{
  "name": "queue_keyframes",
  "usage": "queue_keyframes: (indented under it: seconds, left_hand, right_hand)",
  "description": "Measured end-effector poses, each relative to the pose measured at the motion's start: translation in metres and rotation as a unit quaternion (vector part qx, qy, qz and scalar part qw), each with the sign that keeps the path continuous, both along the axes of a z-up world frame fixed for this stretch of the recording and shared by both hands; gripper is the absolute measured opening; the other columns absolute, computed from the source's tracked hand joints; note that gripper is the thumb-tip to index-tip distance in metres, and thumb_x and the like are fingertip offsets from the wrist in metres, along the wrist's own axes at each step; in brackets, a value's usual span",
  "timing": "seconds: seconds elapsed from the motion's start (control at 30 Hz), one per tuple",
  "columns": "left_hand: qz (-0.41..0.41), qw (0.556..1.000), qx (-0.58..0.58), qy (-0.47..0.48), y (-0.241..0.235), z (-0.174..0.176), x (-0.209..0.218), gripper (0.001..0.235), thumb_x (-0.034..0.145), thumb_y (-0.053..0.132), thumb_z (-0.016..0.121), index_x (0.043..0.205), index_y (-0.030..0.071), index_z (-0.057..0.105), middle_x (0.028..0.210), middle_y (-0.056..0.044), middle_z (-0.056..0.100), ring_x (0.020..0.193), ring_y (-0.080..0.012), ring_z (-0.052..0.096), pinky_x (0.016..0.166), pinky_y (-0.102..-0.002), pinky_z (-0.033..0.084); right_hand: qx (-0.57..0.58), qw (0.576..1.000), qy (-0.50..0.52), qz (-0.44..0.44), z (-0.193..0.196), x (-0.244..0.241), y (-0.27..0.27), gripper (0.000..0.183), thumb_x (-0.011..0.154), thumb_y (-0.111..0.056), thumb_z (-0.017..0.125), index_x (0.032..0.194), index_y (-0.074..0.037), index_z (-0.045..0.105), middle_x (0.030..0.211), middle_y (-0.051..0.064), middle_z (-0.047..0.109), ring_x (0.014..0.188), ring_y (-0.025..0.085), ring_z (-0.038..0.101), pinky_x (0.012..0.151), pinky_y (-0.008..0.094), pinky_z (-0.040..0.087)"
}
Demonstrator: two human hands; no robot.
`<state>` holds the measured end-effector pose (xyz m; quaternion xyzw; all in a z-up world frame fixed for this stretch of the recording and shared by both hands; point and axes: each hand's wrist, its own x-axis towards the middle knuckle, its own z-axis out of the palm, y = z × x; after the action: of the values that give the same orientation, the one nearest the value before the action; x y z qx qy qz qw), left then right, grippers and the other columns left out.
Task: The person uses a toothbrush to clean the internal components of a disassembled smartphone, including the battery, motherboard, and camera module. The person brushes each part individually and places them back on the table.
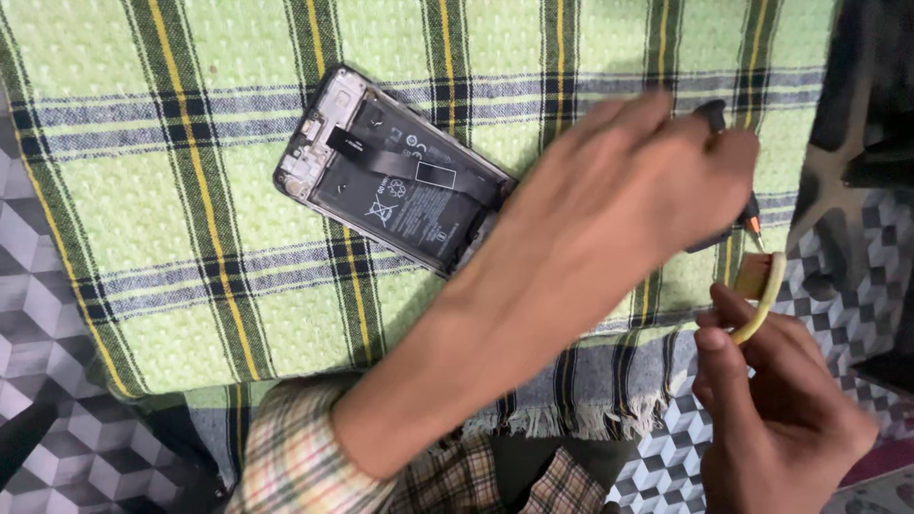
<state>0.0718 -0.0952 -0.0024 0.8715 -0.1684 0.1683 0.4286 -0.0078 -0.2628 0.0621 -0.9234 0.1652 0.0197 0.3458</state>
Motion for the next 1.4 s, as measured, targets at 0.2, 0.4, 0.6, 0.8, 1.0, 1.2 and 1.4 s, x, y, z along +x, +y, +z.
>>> queue_keyframes:
  seconds: [0.2, 0.4, 0.6, 0.8, 1.0, 1.2, 1.4]
  left_hand:
    - [0.001, 0.946, -0.250, 0.206, 0.037, 0.032, -0.058, 0.025, 0.086, -0.009, 0.073, 0.107, 0.004, 0.071, 0.098, -0.009, 0.076, 0.084, -0.0171, 0.077, 0.067, -0.026, 0.065]
    - [0.080, 0.930, -0.264, 0.241, 0.046, 0.027, -0.098, 0.040, 0.087, -0.001, 0.079, 0.125, 0.007, 0.069, 0.112, -0.009, 0.078, 0.097, -0.0159, 0.080, 0.077, -0.026, 0.070]
    - [0.093, 0.916, -0.291, 0.261, 0.054, 0.026, -0.102, 0.047, 0.086, -0.001, 0.079, 0.130, 0.006, 0.067, 0.107, -0.008, 0.079, 0.098, -0.0158, 0.082, 0.080, -0.028, 0.068]
    - [0.045, 0.919, -0.329, 0.212, 0.062, 0.031, -0.107, 0.043, 0.089, -0.008, 0.071, 0.130, -0.006, 0.059, 0.118, -0.022, 0.073, 0.102, -0.0253, 0.080, 0.081, -0.032, 0.068]
    - [0.062, 0.932, -0.327, 0.144, 0.060, 0.030, -0.099, 0.034, 0.084, -0.012, 0.072, 0.117, -0.011, 0.064, 0.110, -0.026, 0.073, 0.096, -0.0298, 0.080, 0.079, -0.033, 0.070]
    - [0.079, 0.931, -0.335, 0.125, 0.059, 0.025, -0.102, 0.028, 0.079, -0.008, 0.076, 0.106, -0.007, 0.070, 0.099, -0.020, 0.075, 0.091, -0.0286, 0.080, 0.076, -0.033, 0.069]
    - [0.080, 0.921, -0.364, 0.110, 0.045, 0.005, -0.113, 0.022, 0.086, 0.007, 0.086, 0.105, 0.001, 0.076, 0.096, -0.009, 0.079, 0.089, -0.0187, 0.081, 0.072, -0.026, 0.069]
  right_hand:
    - [0.052, 0.992, 0.006, 0.116, -0.010, -0.018, -0.011, 0.023, 0.096, -0.008, 0.071, 0.115, 0.005, 0.072, 0.114, 0.021, 0.076, 0.098, 0.024, 0.079, 0.079, 0.033, 0.062]
    - [0.005, 0.978, 0.006, 0.211, -0.013, -0.038, 0.008, 0.027, 0.094, -0.007, 0.069, 0.120, 0.000, 0.072, 0.108, 0.020, 0.076, 0.101, 0.025, 0.079, 0.086, 0.035, 0.063]
    - [-0.087, 0.969, 0.005, 0.230, -0.015, -0.035, 0.020, 0.030, 0.089, -0.003, 0.074, 0.119, 0.000, 0.074, 0.100, 0.016, 0.077, 0.090, 0.022, 0.079, 0.073, 0.031, 0.062]
    - [-0.050, 0.969, -0.013, 0.240, -0.013, -0.037, 0.015, 0.026, 0.091, -0.003, 0.073, 0.117, -0.001, 0.073, 0.104, 0.016, 0.077, 0.090, 0.019, 0.079, 0.074, 0.028, 0.062]
    - [-0.034, 0.965, 0.046, 0.256, -0.007, -0.033, 0.018, 0.022, 0.092, -0.006, 0.067, 0.112, 0.000, 0.074, 0.100, 0.014, 0.080, 0.084, 0.016, 0.076, 0.075, 0.031, 0.060]
    - [0.026, 0.983, 0.019, 0.181, -0.018, -0.045, 0.016, 0.022, 0.094, -0.007, 0.068, 0.114, 0.002, 0.074, 0.101, 0.017, 0.078, 0.092, 0.020, 0.080, 0.078, 0.031, 0.065]
    - [0.084, 0.981, -0.012, 0.175, -0.020, -0.051, 0.010, 0.019, 0.097, -0.014, 0.069, 0.110, -0.002, 0.076, 0.097, 0.012, 0.080, 0.075, 0.015, 0.073, 0.067, 0.028, 0.057]
